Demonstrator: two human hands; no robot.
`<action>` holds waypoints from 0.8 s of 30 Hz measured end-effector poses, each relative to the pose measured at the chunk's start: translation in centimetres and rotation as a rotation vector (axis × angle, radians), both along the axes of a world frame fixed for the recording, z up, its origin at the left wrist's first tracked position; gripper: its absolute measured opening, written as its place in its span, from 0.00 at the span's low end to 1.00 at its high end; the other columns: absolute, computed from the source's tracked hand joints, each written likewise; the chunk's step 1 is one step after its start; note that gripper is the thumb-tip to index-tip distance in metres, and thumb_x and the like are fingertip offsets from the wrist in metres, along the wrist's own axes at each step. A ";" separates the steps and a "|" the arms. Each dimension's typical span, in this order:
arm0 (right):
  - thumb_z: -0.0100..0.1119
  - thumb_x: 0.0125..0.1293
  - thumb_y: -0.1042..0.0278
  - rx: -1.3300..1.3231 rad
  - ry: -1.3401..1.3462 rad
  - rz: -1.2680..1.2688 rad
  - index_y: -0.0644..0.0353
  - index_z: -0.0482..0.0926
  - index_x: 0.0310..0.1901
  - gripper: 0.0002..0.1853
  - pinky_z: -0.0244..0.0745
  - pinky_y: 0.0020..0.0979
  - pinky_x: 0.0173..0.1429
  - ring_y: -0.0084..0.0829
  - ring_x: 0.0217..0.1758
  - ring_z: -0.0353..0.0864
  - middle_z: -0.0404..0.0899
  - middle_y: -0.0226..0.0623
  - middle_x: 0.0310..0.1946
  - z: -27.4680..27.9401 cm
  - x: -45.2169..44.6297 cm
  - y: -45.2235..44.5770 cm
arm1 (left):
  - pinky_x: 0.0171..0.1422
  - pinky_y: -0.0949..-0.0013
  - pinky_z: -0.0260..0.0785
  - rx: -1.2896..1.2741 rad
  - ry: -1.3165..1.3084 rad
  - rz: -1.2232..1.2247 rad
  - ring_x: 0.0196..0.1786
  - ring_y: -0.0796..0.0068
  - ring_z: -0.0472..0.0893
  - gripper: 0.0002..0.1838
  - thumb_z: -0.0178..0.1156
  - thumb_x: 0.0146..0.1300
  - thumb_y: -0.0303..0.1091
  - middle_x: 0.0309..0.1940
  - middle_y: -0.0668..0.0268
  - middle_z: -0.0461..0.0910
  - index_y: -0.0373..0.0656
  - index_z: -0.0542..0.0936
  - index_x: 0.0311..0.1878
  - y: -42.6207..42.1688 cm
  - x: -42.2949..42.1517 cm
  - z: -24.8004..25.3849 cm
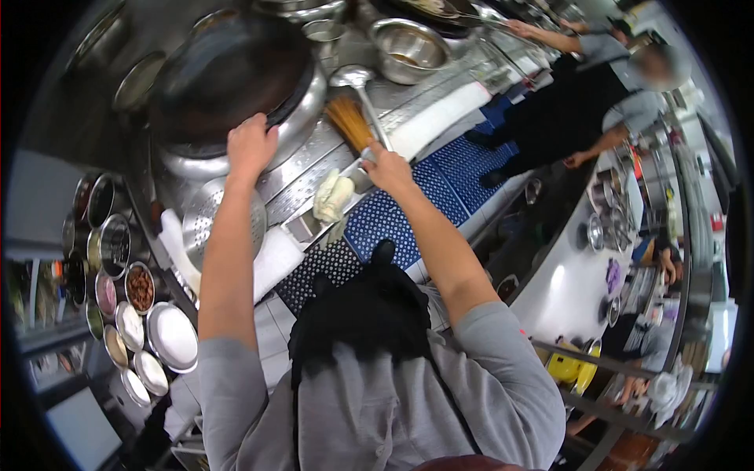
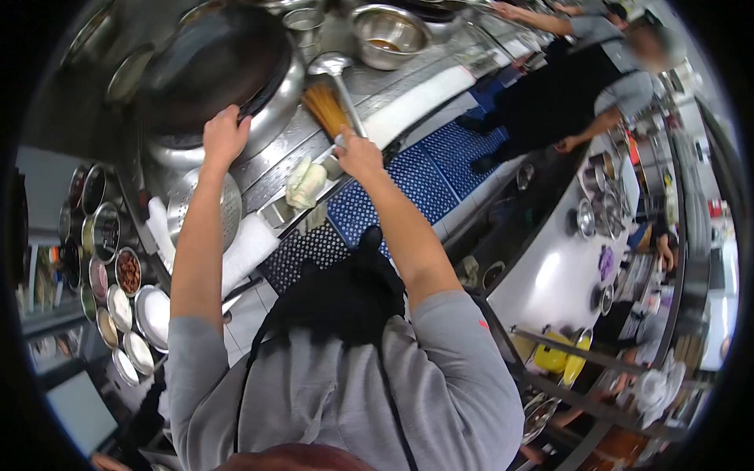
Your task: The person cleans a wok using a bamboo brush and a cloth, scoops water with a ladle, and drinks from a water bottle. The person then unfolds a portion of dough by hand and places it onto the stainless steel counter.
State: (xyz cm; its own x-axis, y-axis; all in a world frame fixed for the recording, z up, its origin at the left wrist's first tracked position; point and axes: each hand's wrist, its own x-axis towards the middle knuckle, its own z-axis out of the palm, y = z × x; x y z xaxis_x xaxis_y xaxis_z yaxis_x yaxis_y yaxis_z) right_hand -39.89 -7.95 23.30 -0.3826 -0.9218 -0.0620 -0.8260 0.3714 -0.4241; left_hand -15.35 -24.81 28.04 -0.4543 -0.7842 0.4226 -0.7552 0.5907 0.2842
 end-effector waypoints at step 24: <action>0.54 0.65 0.65 -0.056 -0.133 0.233 0.67 0.70 0.60 0.23 0.81 0.48 0.47 0.52 0.44 0.86 0.83 0.56 0.38 -0.3 -3.3 1.3 | 0.52 0.48 0.71 0.159 -0.210 0.241 0.50 0.44 0.81 0.27 0.52 0.67 0.62 0.46 0.52 0.84 0.49 0.83 0.51 -1.2 -1.4 0.5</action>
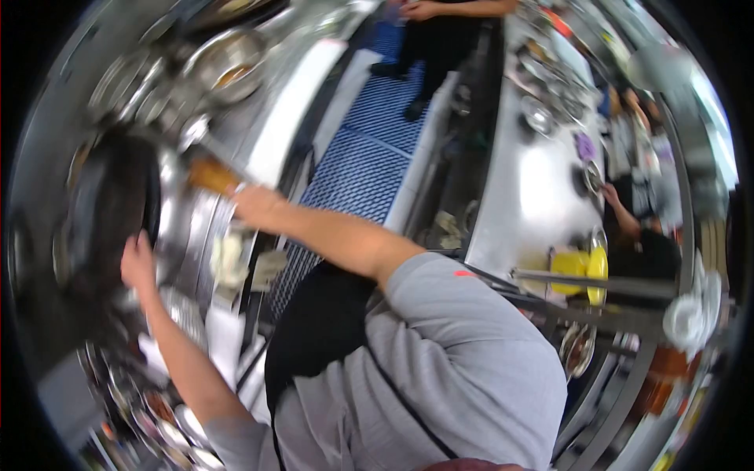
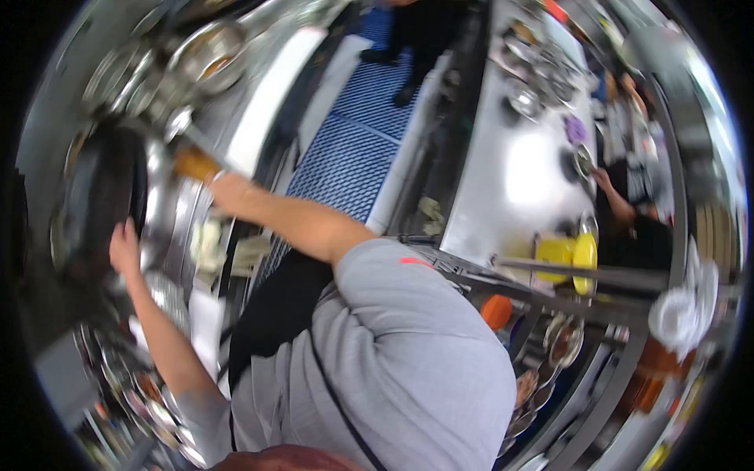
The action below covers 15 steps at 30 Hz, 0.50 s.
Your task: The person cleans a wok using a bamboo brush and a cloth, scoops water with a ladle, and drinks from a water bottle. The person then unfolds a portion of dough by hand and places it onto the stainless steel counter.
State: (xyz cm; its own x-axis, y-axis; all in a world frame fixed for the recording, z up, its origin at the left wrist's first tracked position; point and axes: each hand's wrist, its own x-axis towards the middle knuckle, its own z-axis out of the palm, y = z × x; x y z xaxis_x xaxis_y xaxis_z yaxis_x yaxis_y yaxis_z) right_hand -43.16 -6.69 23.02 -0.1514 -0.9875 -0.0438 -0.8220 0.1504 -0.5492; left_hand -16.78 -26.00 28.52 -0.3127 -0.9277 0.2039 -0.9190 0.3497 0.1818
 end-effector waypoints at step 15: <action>0.58 0.67 0.52 -0.042 0.194 -0.186 0.50 0.69 0.68 0.29 0.77 0.53 0.51 0.59 0.44 0.84 0.84 0.59 0.38 -1.4 2.4 -1.1 | 0.61 0.52 0.66 -0.331 0.152 -0.166 0.55 0.54 0.73 0.26 0.65 0.51 0.32 0.49 0.55 0.75 0.41 0.76 0.56 3.8 1.7 -1.0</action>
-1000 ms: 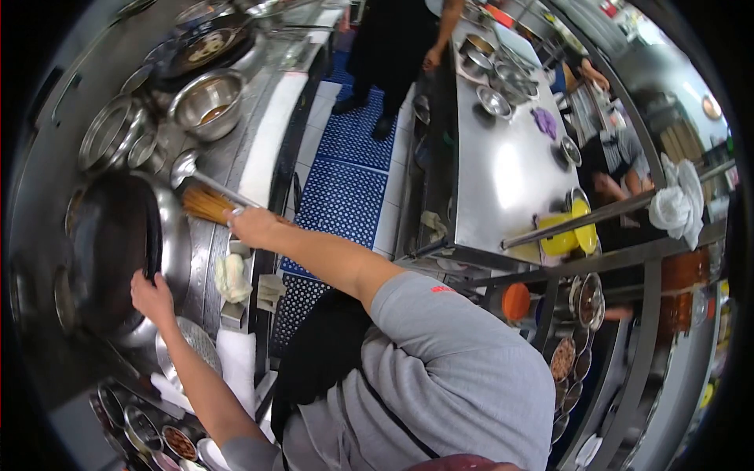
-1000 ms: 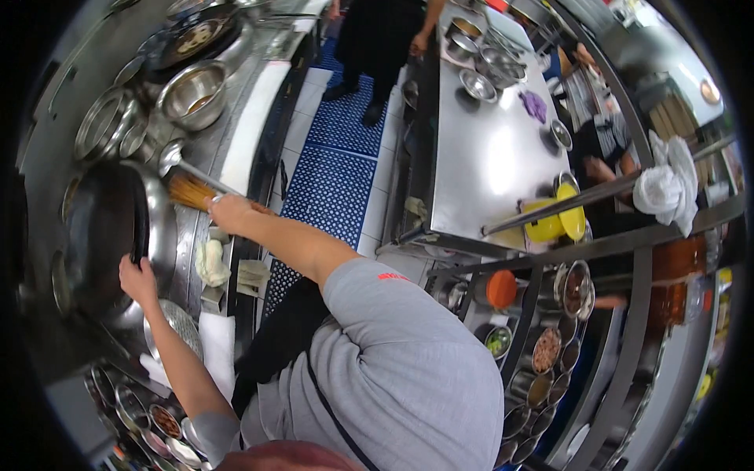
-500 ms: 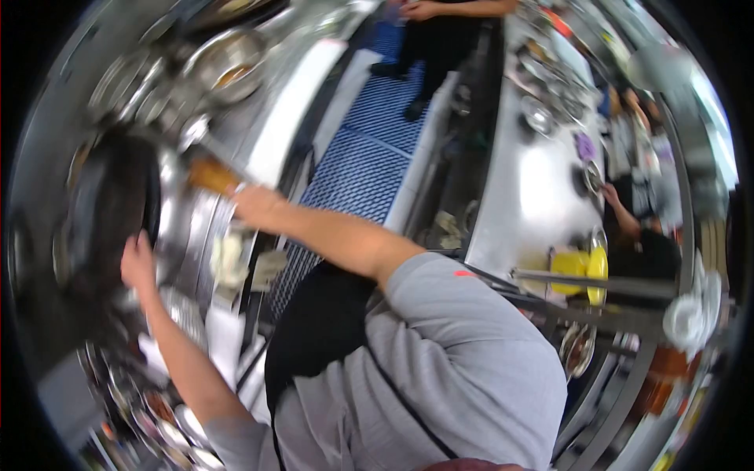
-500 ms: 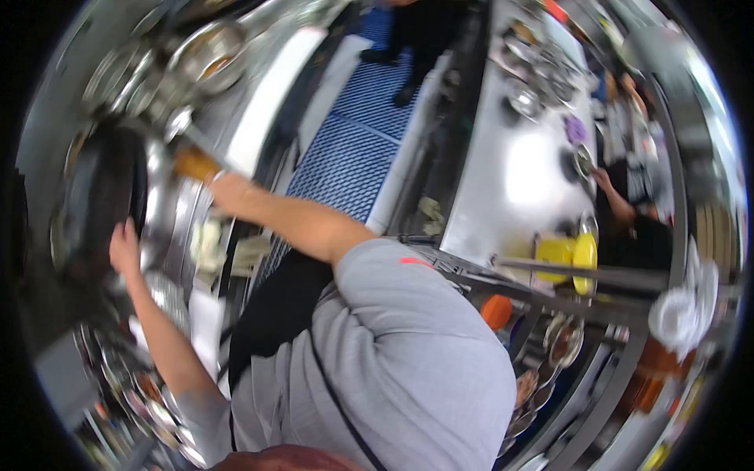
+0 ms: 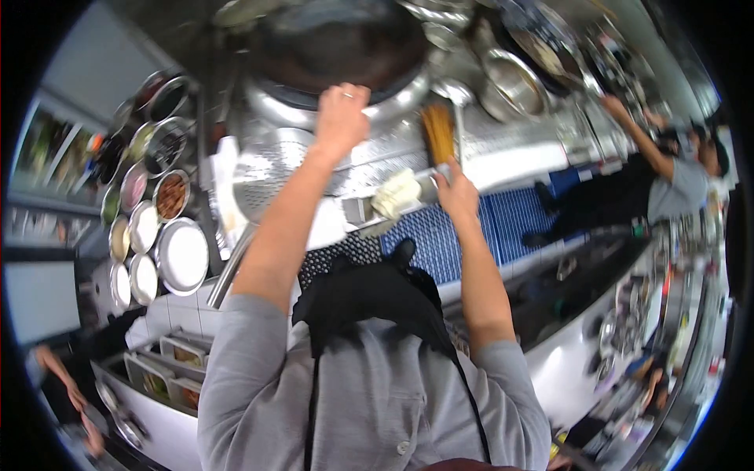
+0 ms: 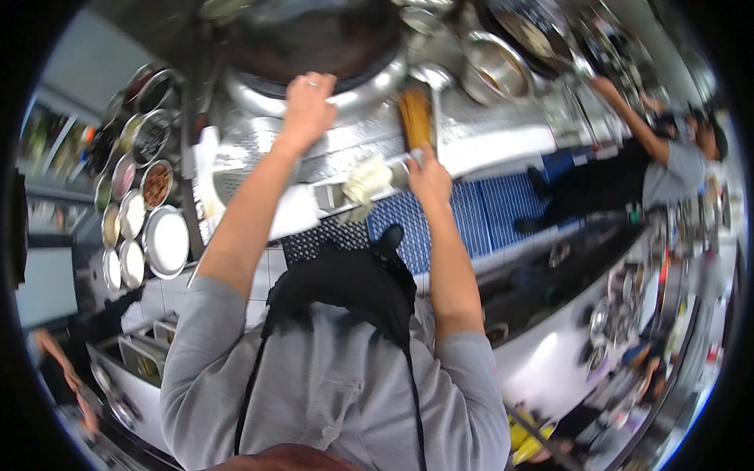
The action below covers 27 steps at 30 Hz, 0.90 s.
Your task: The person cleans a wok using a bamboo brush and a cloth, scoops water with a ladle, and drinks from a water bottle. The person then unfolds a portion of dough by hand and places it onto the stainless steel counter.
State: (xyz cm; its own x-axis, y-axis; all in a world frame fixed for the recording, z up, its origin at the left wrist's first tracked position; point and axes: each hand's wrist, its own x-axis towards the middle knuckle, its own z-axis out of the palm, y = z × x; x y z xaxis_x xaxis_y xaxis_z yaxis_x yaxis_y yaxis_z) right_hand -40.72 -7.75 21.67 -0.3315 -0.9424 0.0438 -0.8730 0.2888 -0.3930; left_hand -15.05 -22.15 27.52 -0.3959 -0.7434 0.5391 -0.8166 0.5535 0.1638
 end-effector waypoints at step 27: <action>0.60 0.66 0.50 -0.009 0.047 -0.035 0.51 0.73 0.66 0.29 0.76 0.51 0.55 0.61 0.48 0.82 0.83 0.60 0.44 0.2 0.6 0.0 | 0.64 0.48 0.73 0.180 0.101 0.031 0.75 0.47 0.60 0.38 0.60 0.54 0.30 0.68 0.47 0.64 0.31 0.64 0.70 3.1 0.1 0.5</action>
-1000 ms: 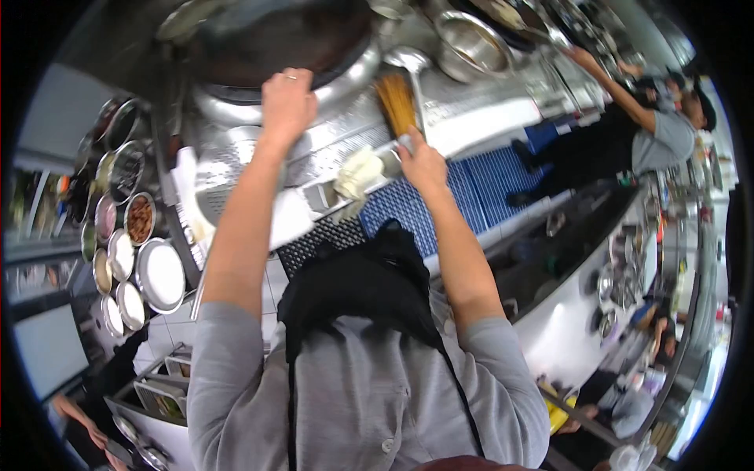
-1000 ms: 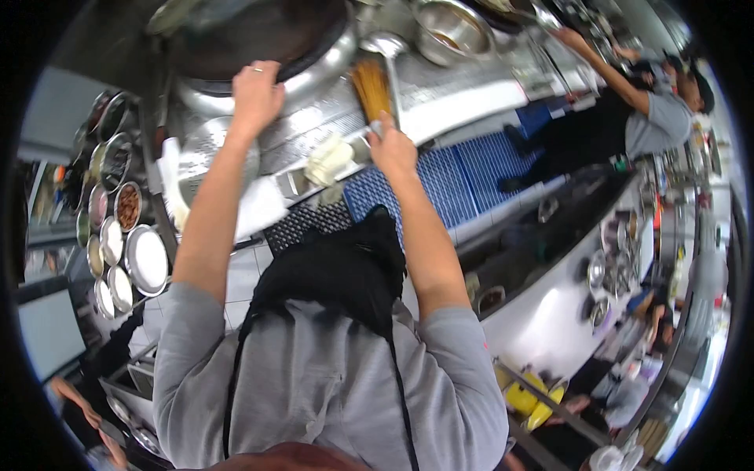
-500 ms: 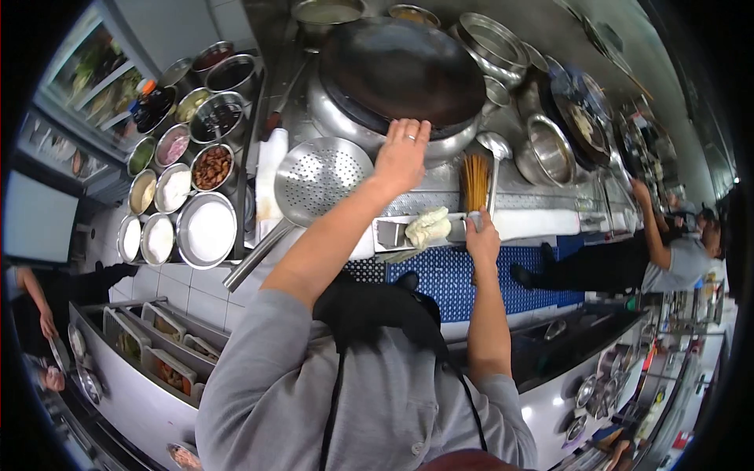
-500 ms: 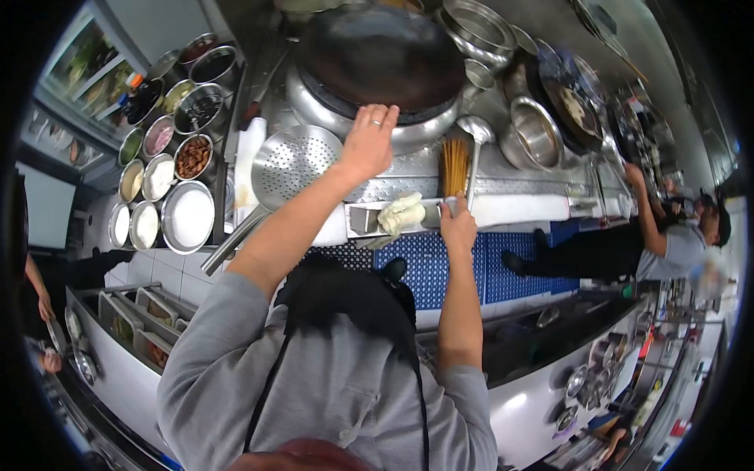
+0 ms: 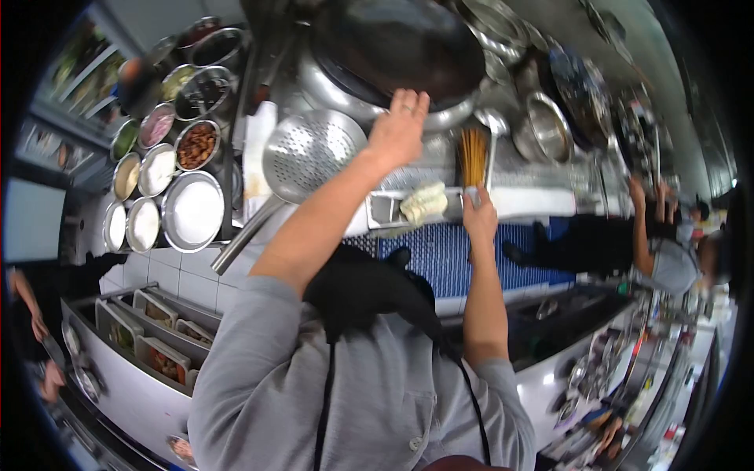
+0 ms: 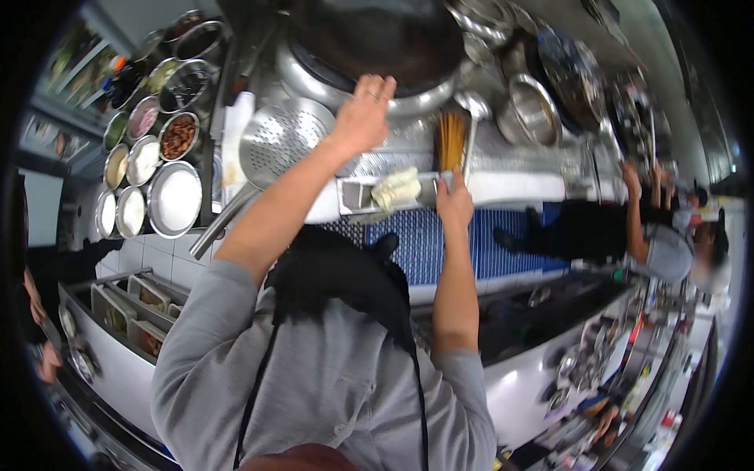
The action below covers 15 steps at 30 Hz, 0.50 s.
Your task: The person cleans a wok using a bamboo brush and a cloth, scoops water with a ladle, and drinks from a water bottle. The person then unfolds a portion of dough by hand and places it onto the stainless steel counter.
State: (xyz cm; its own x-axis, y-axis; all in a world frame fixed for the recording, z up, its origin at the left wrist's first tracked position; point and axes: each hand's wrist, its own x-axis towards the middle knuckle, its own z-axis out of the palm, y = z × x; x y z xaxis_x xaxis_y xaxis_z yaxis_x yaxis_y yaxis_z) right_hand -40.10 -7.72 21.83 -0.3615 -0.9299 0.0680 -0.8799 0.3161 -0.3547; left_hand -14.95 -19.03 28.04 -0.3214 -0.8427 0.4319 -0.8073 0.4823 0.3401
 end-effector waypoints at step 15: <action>0.60 0.65 0.48 0.018 -0.016 -0.066 0.47 0.74 0.66 0.29 0.77 0.51 0.55 0.60 0.48 0.83 0.84 0.60 0.43 0.2 0.3 -0.1 | 0.60 0.55 0.71 0.063 -0.387 -0.201 0.55 0.49 0.77 0.38 0.64 0.56 0.40 0.52 0.43 0.76 0.28 0.67 0.68 11.1 -7.0 -7.1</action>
